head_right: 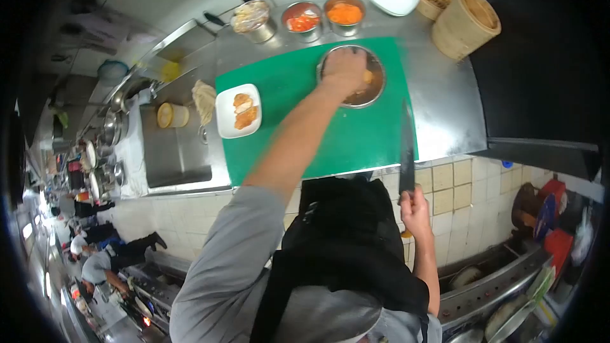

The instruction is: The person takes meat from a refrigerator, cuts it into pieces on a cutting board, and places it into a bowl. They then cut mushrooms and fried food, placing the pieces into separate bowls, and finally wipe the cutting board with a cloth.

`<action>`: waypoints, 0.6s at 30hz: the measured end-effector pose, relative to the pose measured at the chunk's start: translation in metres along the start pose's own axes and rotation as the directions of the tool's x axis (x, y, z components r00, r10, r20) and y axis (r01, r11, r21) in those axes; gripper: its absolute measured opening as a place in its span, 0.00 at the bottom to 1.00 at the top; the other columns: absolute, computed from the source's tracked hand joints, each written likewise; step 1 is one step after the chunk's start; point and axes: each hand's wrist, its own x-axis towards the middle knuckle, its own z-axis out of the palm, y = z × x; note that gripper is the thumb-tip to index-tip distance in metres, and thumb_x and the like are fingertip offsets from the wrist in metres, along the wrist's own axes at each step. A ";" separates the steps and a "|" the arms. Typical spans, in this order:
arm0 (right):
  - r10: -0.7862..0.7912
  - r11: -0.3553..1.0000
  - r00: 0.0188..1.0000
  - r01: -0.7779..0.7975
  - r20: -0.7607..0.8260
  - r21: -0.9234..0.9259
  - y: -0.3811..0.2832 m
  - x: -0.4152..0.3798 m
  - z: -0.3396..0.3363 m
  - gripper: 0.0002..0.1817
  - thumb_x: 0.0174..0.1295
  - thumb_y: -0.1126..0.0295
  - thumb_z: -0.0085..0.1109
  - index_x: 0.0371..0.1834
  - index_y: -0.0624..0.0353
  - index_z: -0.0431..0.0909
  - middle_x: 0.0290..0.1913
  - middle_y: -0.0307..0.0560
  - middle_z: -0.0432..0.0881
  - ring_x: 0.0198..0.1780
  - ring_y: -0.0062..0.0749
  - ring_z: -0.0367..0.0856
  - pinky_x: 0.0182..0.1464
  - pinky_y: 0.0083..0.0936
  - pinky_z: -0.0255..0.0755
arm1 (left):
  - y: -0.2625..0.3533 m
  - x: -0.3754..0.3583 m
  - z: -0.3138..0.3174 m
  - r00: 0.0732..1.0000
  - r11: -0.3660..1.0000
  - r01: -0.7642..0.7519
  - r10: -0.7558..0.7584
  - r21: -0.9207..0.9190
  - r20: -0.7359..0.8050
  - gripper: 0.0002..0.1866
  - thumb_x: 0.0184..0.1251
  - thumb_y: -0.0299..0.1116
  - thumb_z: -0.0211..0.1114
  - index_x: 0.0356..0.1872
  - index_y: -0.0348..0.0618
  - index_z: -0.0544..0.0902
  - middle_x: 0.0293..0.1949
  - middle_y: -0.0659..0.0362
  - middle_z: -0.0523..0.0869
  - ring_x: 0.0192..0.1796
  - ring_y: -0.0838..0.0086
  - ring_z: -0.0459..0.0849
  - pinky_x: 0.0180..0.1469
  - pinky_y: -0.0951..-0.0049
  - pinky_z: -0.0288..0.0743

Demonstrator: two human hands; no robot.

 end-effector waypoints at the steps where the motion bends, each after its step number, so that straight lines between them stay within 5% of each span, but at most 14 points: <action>1: -0.001 1.000 0.998 0.001 0.062 0.000 -0.012 0.004 -0.003 0.08 0.79 0.72 0.56 0.49 0.65 0.70 0.32 0.46 0.84 0.31 0.22 0.80 0.33 0.26 0.76 | 0.002 -0.004 -0.009 1.000 1.000 -0.023 0.023 -0.015 -0.003 0.42 0.50 0.48 0.85 0.66 0.42 0.79 0.61 0.45 0.85 0.68 0.54 0.82 0.69 0.55 0.75; 8: -0.019 1.000 0.995 0.017 0.099 0.025 -0.049 0.021 0.011 0.08 0.81 0.70 0.55 0.52 0.64 0.71 0.31 0.45 0.83 0.27 0.23 0.79 0.30 0.25 0.74 | -0.013 -0.024 -0.036 0.983 0.985 0.065 -0.036 -0.157 0.180 0.33 0.50 0.51 0.84 0.55 0.42 0.88 0.62 0.49 0.87 0.64 0.57 0.85 0.64 0.57 0.80; 10: 0.060 0.991 0.991 -0.074 0.122 0.114 -0.062 0.023 0.012 0.10 0.81 0.68 0.54 0.54 0.63 0.70 0.31 0.42 0.82 0.24 0.19 0.76 0.26 0.23 0.71 | -0.027 -0.030 -0.045 0.991 0.837 0.089 -0.021 -0.540 0.130 0.31 0.52 0.51 0.83 0.53 0.42 0.89 0.56 0.49 0.90 0.58 0.58 0.89 0.60 0.58 0.82; 12: 0.042 0.991 0.991 -0.058 0.125 0.125 -0.067 0.024 0.013 0.10 0.82 0.68 0.54 0.56 0.63 0.70 0.31 0.41 0.81 0.23 0.18 0.75 0.25 0.23 0.70 | -0.044 -0.048 -0.058 0.991 0.708 0.032 -0.114 -0.706 -0.070 0.32 0.52 0.52 0.83 0.58 0.48 0.89 0.50 0.52 0.93 0.53 0.61 0.92 0.56 0.61 0.84; 14: 0.033 0.989 0.986 -0.055 0.161 0.135 -0.074 0.023 0.012 0.13 0.82 0.66 0.54 0.60 0.62 0.69 0.31 0.42 0.81 0.23 0.20 0.76 0.25 0.24 0.70 | -0.075 -0.078 -0.078 0.996 0.594 0.054 -0.091 -0.803 0.001 0.32 0.50 0.53 0.83 0.55 0.46 0.89 0.49 0.51 0.93 0.51 0.61 0.92 0.55 0.63 0.84; 17: 0.022 0.998 0.971 -0.036 0.237 0.055 -0.087 0.026 0.014 0.15 0.83 0.64 0.52 0.63 0.61 0.67 0.31 0.41 0.80 0.25 0.20 0.76 0.26 0.25 0.72 | -0.112 -0.120 -0.064 0.995 0.696 0.085 -0.028 -0.713 0.092 0.30 0.51 0.51 0.82 0.54 0.47 0.89 0.47 0.51 0.93 0.50 0.62 0.92 0.54 0.62 0.84; 18: 0.048 0.999 0.956 -0.049 0.290 -0.004 -0.091 0.029 0.015 0.16 0.83 0.64 0.51 0.63 0.62 0.66 0.32 0.49 0.83 0.26 0.36 0.82 0.29 0.34 0.75 | -0.118 -0.131 -0.058 0.974 0.787 0.143 -0.003 -0.600 0.227 0.30 0.52 0.49 0.82 0.55 0.45 0.89 0.47 0.50 0.93 0.50 0.60 0.92 0.55 0.62 0.84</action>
